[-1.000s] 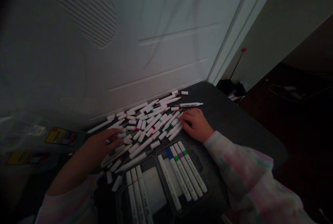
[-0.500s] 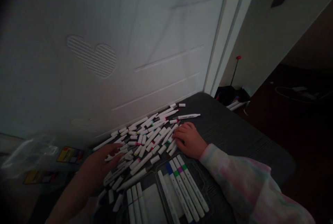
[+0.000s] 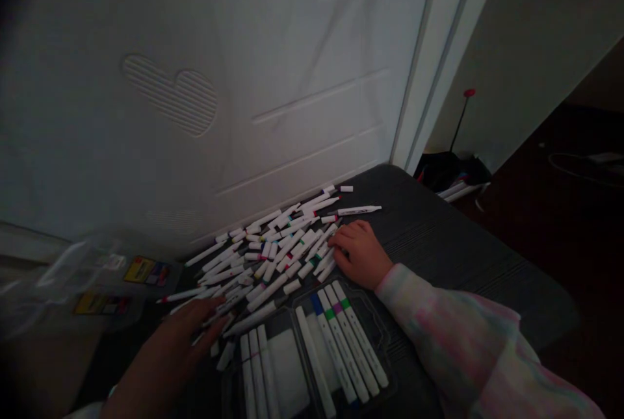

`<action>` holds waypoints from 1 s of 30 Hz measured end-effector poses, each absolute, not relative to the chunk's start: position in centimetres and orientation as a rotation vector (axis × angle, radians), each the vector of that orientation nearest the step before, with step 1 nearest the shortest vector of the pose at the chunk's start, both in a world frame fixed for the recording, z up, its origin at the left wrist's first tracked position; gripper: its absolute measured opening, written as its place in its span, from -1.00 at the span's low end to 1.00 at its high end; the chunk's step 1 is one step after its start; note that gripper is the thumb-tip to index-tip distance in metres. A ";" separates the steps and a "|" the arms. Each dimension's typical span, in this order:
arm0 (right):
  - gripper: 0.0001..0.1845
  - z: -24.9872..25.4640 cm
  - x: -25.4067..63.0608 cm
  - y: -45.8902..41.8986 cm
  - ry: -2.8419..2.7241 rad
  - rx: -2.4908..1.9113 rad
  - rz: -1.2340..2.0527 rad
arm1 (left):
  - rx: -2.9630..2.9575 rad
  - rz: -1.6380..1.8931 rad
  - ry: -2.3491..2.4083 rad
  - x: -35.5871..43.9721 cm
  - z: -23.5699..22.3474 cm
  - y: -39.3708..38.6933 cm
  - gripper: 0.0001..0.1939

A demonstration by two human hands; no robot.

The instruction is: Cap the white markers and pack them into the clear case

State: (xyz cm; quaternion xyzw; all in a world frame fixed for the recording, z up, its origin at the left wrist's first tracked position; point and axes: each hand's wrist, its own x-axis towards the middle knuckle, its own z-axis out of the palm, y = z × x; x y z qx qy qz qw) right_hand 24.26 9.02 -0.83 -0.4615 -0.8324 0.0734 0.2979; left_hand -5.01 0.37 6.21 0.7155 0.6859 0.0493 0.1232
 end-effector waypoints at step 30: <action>-0.78 -1.5 25.0 9.1 -2.204 -1.176 0.005 | 1.811 0.288 2.079 -6.9 1.5 -4.8 -0.78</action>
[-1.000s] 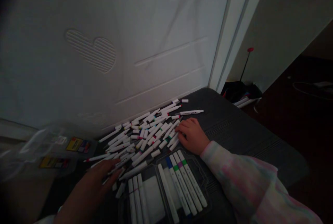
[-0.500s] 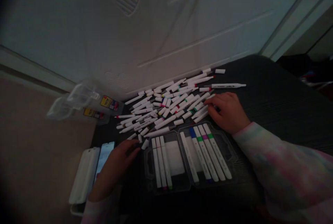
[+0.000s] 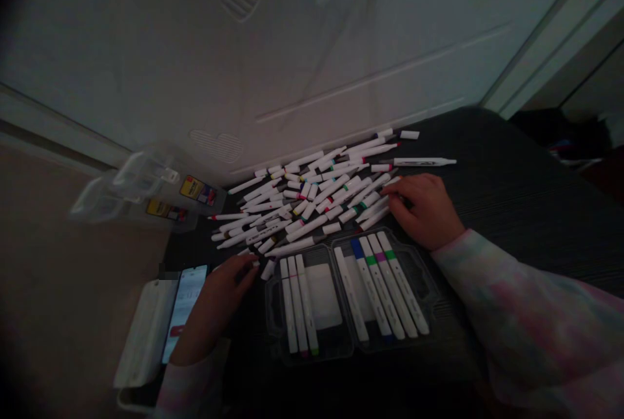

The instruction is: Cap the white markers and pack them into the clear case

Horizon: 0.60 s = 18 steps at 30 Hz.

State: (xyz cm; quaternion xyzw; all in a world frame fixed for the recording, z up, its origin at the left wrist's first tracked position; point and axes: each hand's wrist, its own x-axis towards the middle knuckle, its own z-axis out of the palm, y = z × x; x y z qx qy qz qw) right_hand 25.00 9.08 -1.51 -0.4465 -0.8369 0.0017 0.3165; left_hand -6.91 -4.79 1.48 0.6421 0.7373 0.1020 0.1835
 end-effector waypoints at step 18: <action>-0.81 -1.4 24.9 9.1 -2.137 -1.144 -0.063 | 1.429 0.969 2.112 -5.4 2.9 -6.0 -0.66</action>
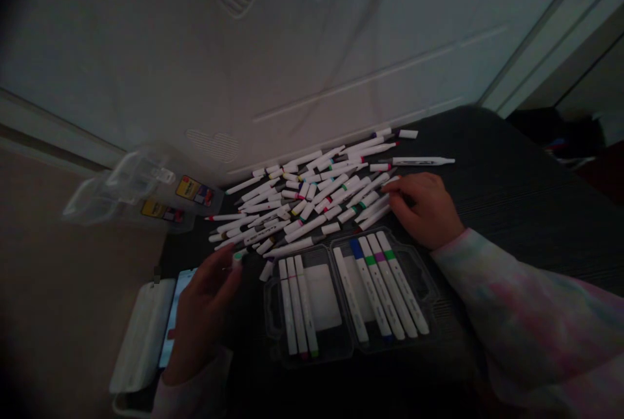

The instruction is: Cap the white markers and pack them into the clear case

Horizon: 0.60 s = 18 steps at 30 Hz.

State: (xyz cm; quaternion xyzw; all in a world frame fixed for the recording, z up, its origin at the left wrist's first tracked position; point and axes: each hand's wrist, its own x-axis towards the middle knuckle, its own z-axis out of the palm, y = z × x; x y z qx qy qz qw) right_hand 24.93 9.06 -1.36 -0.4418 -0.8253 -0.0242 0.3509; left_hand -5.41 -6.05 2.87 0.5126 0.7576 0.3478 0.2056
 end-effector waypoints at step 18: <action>-0.81 -1.7 24.9 9.3 -2.092 -1.181 -0.004 | 1.406 1.223 2.200 -6.3 2.7 -4.9 -0.76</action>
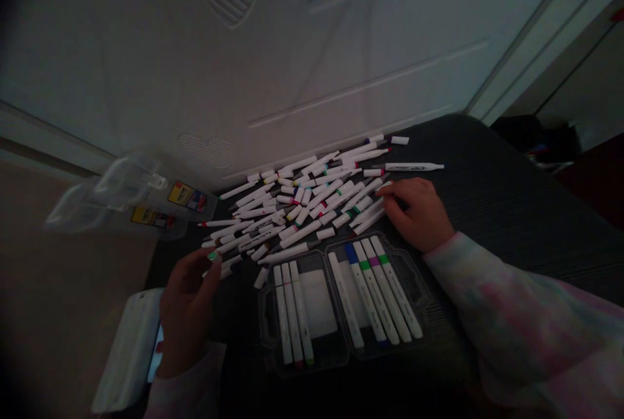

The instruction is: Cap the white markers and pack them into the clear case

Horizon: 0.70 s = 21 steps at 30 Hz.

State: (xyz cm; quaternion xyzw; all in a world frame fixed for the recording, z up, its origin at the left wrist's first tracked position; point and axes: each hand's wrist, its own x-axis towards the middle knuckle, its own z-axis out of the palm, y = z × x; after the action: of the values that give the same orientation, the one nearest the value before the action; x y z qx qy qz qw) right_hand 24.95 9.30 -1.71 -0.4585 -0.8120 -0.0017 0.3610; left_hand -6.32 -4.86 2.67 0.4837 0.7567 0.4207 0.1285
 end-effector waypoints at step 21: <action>-0.82 -1.6 24.9 9.1 -2.113 -1.215 0.018 | 1.780 0.441 2.449 -9.7 2.5 -6.0 -0.75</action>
State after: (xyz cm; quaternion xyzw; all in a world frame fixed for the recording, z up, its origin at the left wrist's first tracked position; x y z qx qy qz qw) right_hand 24.95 9.13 -1.58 -0.4680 -0.8137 0.0068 0.3447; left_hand -9.72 -6.00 2.45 0.5813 0.7998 0.1442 0.0412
